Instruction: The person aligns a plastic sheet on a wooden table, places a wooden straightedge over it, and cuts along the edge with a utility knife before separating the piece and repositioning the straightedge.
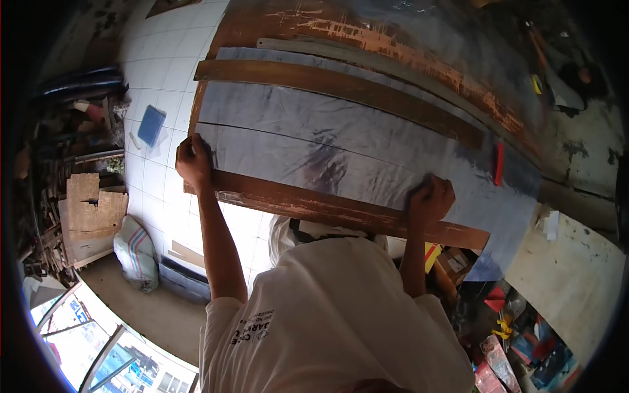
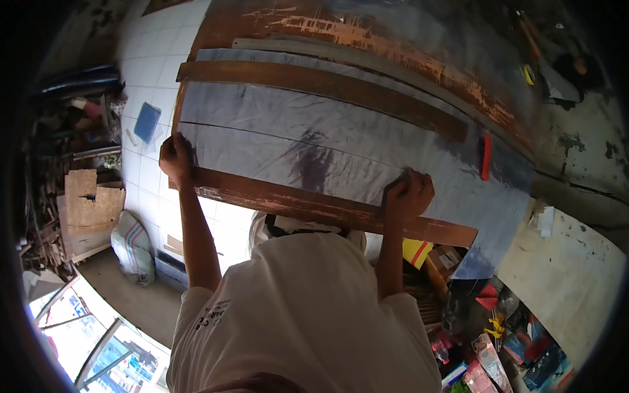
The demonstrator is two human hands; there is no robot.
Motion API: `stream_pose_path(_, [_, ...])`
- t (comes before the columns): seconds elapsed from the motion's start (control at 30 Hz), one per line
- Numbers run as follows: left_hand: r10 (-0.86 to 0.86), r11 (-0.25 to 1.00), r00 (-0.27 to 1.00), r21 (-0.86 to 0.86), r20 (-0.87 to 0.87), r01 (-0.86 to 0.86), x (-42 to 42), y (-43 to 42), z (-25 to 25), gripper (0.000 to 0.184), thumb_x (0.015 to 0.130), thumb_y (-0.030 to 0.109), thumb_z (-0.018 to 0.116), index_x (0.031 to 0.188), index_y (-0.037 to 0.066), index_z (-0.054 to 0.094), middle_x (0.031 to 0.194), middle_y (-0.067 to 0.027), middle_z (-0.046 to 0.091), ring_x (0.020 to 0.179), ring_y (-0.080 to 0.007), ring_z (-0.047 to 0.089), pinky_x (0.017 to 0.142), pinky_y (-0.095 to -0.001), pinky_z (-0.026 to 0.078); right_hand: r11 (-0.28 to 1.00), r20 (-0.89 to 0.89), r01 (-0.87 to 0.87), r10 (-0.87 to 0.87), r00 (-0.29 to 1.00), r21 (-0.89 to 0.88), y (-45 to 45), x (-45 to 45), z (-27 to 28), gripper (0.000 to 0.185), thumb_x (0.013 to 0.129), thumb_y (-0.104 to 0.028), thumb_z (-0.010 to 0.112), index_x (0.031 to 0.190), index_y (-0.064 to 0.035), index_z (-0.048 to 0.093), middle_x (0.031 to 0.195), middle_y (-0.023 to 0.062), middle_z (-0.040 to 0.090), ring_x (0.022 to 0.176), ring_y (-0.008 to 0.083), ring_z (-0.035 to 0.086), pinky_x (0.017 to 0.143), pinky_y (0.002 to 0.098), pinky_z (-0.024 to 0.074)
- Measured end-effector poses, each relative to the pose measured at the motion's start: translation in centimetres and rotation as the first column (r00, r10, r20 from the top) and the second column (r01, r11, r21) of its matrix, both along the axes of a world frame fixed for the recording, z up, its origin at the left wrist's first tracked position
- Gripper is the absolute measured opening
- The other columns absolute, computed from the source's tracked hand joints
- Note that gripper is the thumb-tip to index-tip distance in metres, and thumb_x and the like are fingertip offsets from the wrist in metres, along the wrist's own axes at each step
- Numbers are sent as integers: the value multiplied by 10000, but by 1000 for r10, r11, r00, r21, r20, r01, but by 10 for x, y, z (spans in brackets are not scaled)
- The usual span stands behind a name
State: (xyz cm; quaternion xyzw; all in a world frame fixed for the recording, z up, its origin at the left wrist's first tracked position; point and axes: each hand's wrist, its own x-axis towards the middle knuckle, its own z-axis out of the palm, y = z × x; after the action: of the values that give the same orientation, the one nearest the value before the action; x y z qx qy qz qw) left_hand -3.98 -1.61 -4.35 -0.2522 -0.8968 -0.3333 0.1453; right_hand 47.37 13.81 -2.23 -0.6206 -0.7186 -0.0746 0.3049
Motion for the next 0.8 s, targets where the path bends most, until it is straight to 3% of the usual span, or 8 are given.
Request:
stream_pose_path(0.27, [51, 997, 996, 58, 72, -55, 7, 2, 7, 250, 904, 306, 710, 907, 65, 773, 891, -131, 744, 818, -331, 725, 746, -418, 555, 1000, 9, -9, 9, 1000, -21, 2, -3, -5, 194, 898, -81, 621, 1043, -111, 746, 1135, 158, 655, 1088, 350, 620, 895, 480, 516])
stream_pose_path(0.33, [65, 996, 996, 57, 65, -69, 5, 2, 6, 255, 902, 311, 709, 900, 64, 773, 902, -128, 747, 830, -328, 726, 759, -410, 557, 1000, 97, -2, -1, 995, 31, 4, 2, -8, 171, 935, -122, 614, 1037, -118, 751, 1141, 162, 661, 1063, 342, 637, 868, 472, 532])
stream_pose_path(0.8, [104, 994, 988, 26, 115, -108, 7, 2, 9, 280, 907, 343, 693, 928, 76, 775, 955, -117, 751, 879, -319, 726, 776, -400, 558, 1000, 120, -2, 5, 993, -28, 2, 0, -5, 211, 951, -170, 558, 1076, -105, 716, 1092, 127, 665, 1045, 350, 622, 899, 484, 504])
